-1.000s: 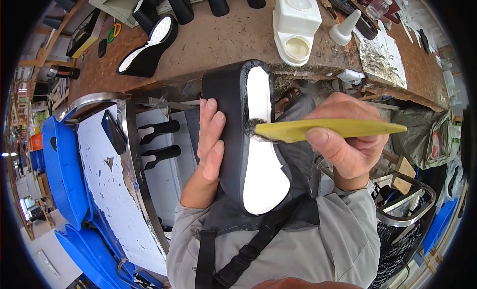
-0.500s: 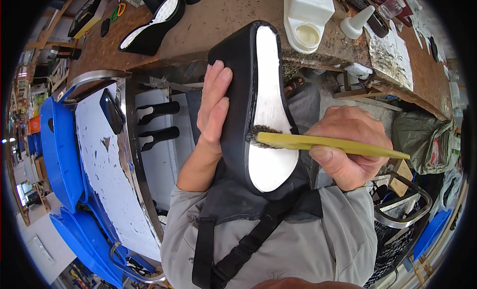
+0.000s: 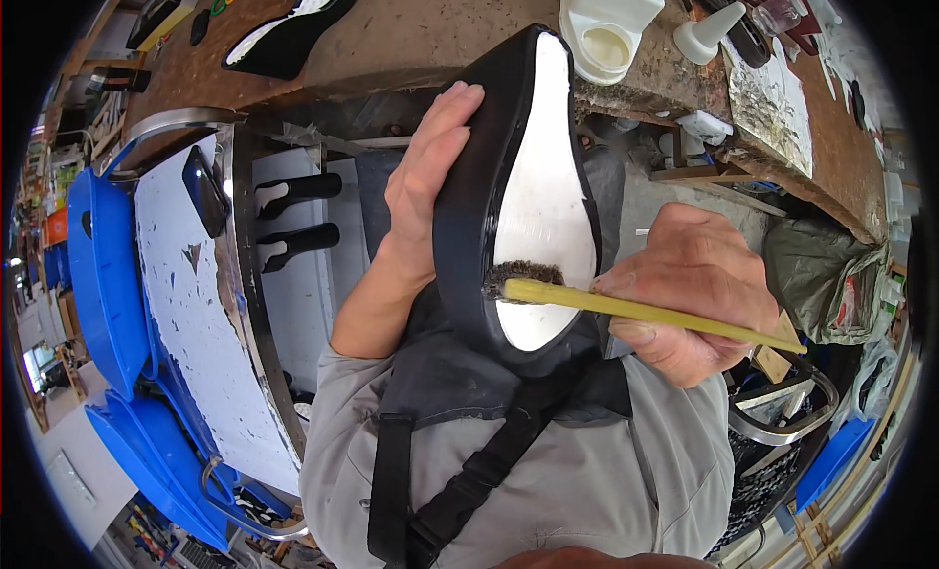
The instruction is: Applying glue or adhesive to the edges and soles of platform shoes using a small brush at a workbench.
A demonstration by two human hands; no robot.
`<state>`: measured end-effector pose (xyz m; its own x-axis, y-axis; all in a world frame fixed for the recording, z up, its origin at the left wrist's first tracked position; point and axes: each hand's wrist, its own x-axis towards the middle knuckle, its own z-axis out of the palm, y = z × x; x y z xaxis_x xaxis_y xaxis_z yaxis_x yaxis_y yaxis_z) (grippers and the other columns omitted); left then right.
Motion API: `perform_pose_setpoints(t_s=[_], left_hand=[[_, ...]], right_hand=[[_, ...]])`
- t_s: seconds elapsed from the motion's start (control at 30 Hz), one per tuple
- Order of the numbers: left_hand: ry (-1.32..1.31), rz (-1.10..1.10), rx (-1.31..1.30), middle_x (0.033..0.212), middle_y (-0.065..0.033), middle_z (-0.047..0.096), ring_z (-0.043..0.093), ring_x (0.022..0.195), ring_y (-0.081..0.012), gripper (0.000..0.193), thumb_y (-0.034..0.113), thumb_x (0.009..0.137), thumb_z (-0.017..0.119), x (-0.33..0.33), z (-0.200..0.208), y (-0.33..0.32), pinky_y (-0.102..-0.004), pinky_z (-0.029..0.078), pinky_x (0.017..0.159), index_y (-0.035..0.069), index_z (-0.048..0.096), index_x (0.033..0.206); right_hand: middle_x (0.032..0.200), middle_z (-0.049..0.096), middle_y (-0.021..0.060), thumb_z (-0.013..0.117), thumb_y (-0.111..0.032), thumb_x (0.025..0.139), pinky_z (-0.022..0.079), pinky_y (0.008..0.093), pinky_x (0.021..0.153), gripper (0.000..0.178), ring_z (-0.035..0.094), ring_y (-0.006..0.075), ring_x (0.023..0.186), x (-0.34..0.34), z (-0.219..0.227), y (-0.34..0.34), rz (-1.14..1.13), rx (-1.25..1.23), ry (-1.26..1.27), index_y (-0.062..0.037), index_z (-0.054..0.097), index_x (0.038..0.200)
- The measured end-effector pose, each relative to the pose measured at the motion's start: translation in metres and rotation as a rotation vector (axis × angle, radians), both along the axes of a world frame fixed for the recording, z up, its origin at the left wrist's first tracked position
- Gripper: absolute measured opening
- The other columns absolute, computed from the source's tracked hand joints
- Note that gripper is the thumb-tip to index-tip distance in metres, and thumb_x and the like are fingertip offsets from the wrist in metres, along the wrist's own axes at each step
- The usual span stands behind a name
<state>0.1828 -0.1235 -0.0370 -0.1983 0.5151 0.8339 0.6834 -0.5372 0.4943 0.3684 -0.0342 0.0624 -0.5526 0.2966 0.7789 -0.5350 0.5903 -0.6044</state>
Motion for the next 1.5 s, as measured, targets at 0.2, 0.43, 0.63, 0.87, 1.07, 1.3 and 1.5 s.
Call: perform_pose_setpoints(t_s=[0.2,0.43,0.63,0.87,1.07,1.3,1.5], left_hand=[[-0.035,-0.147,-0.129,0.124,-0.0281,0.051,0.052,0.114,-0.0413,0.051,0.007,0.077,0.068,-0.005,-0.004,-0.003,-0.0449,0.041,0.097,-0.002,0.043,0.12],[-0.254,-0.275,-0.275,0.124,-0.0233,0.052,0.055,0.112,-0.0353,0.053,0.009,0.073,0.07,0.005,-0.002,-0.011,-0.0365,0.045,0.092,0.0,0.045,0.12],[-0.322,-0.434,-0.553,0.123,-0.0185,0.053,0.057,0.108,-0.0358,0.058,0.017,0.071,0.07,0.008,0.019,-0.02,-0.0357,0.047,0.089,0.001,0.044,0.12],[-0.363,-0.546,-0.708,0.116,-0.0156,0.058,0.06,0.105,-0.0346,0.058,0.019,0.072,0.069,0.01,0.024,-0.023,-0.0368,0.048,0.086,0.003,0.046,0.123],[-0.459,-0.389,-0.619,0.102,-0.0111,0.064,0.064,0.092,-0.0194,0.055,0.017,0.073,0.07,0.011,0.022,-0.028,-0.029,0.048,0.079,0.003,0.047,0.121],[-0.36,-0.529,-0.568,0.121,-0.0095,0.051,0.056,0.108,-0.0201,0.059,0.011,0.073,0.071,-0.01,0.02,-0.029,-0.0276,0.045,0.088,0.002,0.046,0.126],[-0.331,-0.582,-0.45,0.125,-0.0097,0.05,0.054,0.111,-0.0206,0.063,0.012,0.074,0.072,-0.018,0.026,-0.024,-0.0288,0.043,0.092,0.002,0.044,0.129]], right_hand=[[0.068,0.066,0.0133,0.072,-0.014,0.073,0.03,0.0274,0.043,0.022,0.06,0.0163,0.049,0.011,0.011,0.001,0.078,0.126,-0.138,0.004,0.064,0.084],[0.066,0.065,0.0104,0.073,-0.017,0.073,0.026,0.028,0.045,0.021,0.056,0.0142,0.047,0.013,0.007,0.002,0.119,0.177,-0.08,0.0021,0.066,0.08],[0.067,0.066,0.0086,0.073,-0.019,0.074,0.023,0.0293,0.047,0.02,0.041,0.0122,0.042,0.006,0.01,0.007,0.178,0.239,-0.055,-0.0004,0.067,0.079],[0.066,0.066,0.0069,0.071,-0.023,0.077,0.026,0.0291,0.051,0.019,0.043,0.012,0.046,-0.004,0.025,0.03,0.42,0.334,-0.112,-0.004,0.069,0.078],[0.065,0.065,0.0035,0.068,-0.02,0.079,0.03,0.0301,0.05,0.016,0.047,0.0114,0.046,-0.008,0.01,0.0,-0.043,0.053,-0.02,-0.0055,0.067,0.071],[0.058,0.055,0.0045,0.065,-0.026,0.082,0.028,0.033,0.046,0.027,0.044,0.0149,0.049,-0.007,-0.006,-0.026,0.079,0.019,0.262,-0.0044,0.059,0.066],[0.065,0.064,0.0125,0.067,-0.021,0.081,0.035,0.0313,0.045,0.027,0.053,0.019,0.048,-0.008,0.007,-0.003,-0.098,0.2,0.171,0.005,0.066,0.073]])
